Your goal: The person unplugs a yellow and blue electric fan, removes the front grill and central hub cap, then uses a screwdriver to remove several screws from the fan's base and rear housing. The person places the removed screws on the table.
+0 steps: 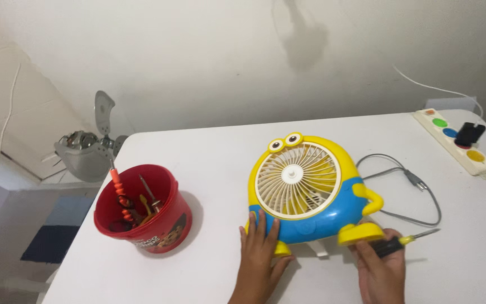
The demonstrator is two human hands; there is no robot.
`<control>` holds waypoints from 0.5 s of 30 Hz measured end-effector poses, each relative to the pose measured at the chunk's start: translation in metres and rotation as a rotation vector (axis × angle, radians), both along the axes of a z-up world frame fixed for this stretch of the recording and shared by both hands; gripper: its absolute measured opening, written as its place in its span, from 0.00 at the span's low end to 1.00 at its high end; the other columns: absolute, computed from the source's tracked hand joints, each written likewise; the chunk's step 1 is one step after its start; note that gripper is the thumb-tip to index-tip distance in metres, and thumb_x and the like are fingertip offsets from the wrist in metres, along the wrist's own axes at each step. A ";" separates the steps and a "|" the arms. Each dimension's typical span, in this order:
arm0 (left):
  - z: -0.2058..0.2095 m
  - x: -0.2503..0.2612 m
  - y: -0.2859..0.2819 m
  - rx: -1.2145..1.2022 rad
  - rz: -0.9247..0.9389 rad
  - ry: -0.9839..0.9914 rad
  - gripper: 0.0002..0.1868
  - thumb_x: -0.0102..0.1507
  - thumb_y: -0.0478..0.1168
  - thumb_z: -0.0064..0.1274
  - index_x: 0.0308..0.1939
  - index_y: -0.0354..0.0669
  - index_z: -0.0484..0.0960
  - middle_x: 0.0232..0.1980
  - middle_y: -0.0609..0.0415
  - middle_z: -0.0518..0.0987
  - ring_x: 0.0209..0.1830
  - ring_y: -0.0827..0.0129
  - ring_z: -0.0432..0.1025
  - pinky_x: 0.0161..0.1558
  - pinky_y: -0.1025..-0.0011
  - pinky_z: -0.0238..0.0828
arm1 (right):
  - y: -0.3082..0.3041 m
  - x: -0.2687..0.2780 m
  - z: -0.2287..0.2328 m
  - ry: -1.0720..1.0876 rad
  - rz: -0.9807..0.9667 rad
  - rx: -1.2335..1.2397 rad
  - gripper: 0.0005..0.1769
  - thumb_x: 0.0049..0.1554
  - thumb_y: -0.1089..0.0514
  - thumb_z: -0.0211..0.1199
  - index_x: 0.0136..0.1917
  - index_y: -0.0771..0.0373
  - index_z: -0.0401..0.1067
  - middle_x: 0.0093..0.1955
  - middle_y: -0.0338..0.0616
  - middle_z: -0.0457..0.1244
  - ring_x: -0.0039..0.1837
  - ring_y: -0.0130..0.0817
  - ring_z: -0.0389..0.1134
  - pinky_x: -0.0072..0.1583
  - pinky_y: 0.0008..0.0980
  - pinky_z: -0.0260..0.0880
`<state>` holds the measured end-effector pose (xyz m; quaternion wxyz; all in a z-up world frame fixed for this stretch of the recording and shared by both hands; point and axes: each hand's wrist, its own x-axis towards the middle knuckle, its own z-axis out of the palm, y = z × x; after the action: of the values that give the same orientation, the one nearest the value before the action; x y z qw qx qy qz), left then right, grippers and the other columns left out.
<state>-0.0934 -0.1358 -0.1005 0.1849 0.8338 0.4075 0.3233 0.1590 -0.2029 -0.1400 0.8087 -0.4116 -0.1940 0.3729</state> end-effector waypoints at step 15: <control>-0.006 0.015 -0.019 -0.283 -0.171 -0.274 0.44 0.72 0.40 0.54 0.81 0.27 0.41 0.84 0.23 0.41 0.86 0.32 0.37 0.80 0.49 0.37 | 0.038 -0.028 0.127 -0.710 0.005 -0.187 0.20 0.58 0.71 0.62 0.52 0.61 0.53 0.64 0.57 0.66 0.61 0.35 0.71 0.57 0.37 0.77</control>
<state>-0.0784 -0.1544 -0.1065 0.3807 0.7792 0.3478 0.3563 0.1307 -0.1649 -0.0128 0.6489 -0.5869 -0.4289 0.2249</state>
